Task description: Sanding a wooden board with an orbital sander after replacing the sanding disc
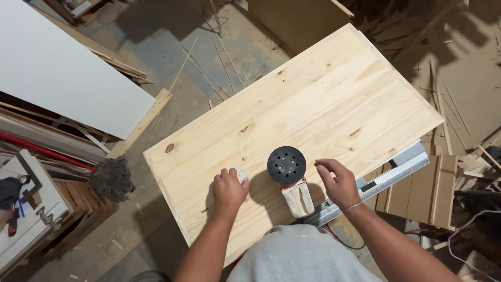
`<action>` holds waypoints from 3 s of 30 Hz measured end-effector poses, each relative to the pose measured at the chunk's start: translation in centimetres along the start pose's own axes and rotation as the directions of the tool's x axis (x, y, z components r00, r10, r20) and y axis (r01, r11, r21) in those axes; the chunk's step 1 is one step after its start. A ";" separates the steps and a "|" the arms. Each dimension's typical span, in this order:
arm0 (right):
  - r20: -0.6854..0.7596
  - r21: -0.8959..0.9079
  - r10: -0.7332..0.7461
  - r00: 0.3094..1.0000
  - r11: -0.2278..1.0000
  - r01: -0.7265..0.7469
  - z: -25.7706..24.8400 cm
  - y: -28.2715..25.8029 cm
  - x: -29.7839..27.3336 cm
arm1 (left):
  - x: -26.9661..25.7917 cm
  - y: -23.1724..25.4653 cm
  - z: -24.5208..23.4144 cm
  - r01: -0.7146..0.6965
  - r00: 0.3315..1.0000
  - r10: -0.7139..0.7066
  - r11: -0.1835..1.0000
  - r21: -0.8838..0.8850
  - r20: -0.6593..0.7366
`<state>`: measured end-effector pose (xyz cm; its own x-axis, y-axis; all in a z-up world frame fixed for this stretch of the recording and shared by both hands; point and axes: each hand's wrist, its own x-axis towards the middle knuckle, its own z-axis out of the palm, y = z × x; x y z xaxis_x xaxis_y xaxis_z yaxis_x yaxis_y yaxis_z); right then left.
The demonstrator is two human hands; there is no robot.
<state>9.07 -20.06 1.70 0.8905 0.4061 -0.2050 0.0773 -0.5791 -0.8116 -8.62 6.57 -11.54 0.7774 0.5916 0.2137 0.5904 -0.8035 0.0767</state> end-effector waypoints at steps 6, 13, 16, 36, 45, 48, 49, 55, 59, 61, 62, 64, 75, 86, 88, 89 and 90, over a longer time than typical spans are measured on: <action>0.000 0.032 0.035 0.999 0.999 -0.035 0.1 1.7 0.1 | 3.7 0.9 -7.1 0.153 0.872 -0.098 0.985 -0.076 0.479; -0.045 0.073 0.032 0.998 0.997 -0.029 0.1 1.2 -1.2 | 4.5 -1.2 -7.2 0.100 0.793 -0.040 0.993 -0.065 0.608; -0.082 -0.022 -0.202 0.976 0.979 0.201 0.8 2.7 -1.6 | 4.9 -1.2 -9.0 0.122 0.773 -0.047 0.990 -0.075 0.633; 0.051 -0.394 -0.772 0.633 0.567 0.724 3.0 1.8 -0.6 | 7.3 -0.5 -13.1 0.009 0.717 0.114 0.985 -0.173 0.688; -0.007 -0.259 -0.665 0.747 0.722 0.641 2.0 1.0 -2.6 | 7.6 -2.1 -12.0 0.179 0.663 0.048 0.959 -0.220 0.747; 0.047 -0.088 -0.479 0.877 0.872 0.481 1.3 -0.1 -4.0 | 6.8 -3.0 -11.7 0.263 0.718 0.064 0.897 -0.356 0.693; 0.066 -0.004 -0.383 0.921 0.923 0.384 1.0 -0.6 -4.2 | 6.5 -3.1 -12.0 0.084 0.915 0.111 0.888 -0.452 0.388; 0.244 0.428 -0.016 0.970 0.899 -0.093 0.2 -1.8 -3.1 | 1.7 2.8 -11.2 -0.662 0.699 0.376 0.662 -0.352 -0.608; 0.250 0.530 0.031 0.968 0.832 -0.163 1.1 -2.4 -1.3 | 0.1 8.0 -11.3 -0.781 0.586 0.428 0.526 -0.337 -0.688; 0.205 0.299 0.080 0.975 0.944 -0.140 0.6 -3.1 -0.1 | 1.2 8.8 -13.1 -0.771 0.601 0.464 0.550 -0.321 -0.650; 0.152 0.046 0.118 0.981 0.991 -0.126 0.3 -3.4 0.5 | 1.7 9.2 -14.1 -0.758 0.622 0.497 0.576 -0.306 -0.606; 0.170 -0.122 0.156 0.973 0.983 -0.136 0.4 -2.7 1.6 | 1.4 9.0 -12.5 -0.718 0.683 0.516 0.604 -0.347 -0.517; 0.203 0.071 0.116 0.972 0.989 -0.132 -0.7 -2.9 1.7 | 2.8 8.7 -12.6 -0.429 0.901 0.349 0.616 -0.661 -0.258; 0.292 0.054 0.084 0.953 0.993 -0.104 -0.2 -3.3 1.4 | 2.9 8.6 -15.0 0.472 0.857 -0.109 0.561 -0.680 0.504; 0.270 0.081 0.127 0.955 0.985 -0.154 -0.2 -4.2 1.6 | 4.2 8.6 -14.9 0.521 0.821 -0.113 0.549 -0.653 0.560; 0.243 0.110 0.169 0.955 0.973 -0.200 -0.2 -4.7 1.7 | 4.9 8.7 -14.8 0.564 0.784 -0.112 0.539 -0.626 0.610; 0.242 0.111 0.170 0.955 0.973 -0.202 0.2 -4.2 2.0 | 5.1 8.6 -13.9 0.564 0.784 -0.111 0.539 -0.626 0.611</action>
<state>10.44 -16.66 4.61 0.7556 0.4600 -0.4663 -0.1539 -0.5673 -0.8090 -2.58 1.74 3.74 0.6766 0.5934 -0.4361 0.6208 -0.1412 0.7711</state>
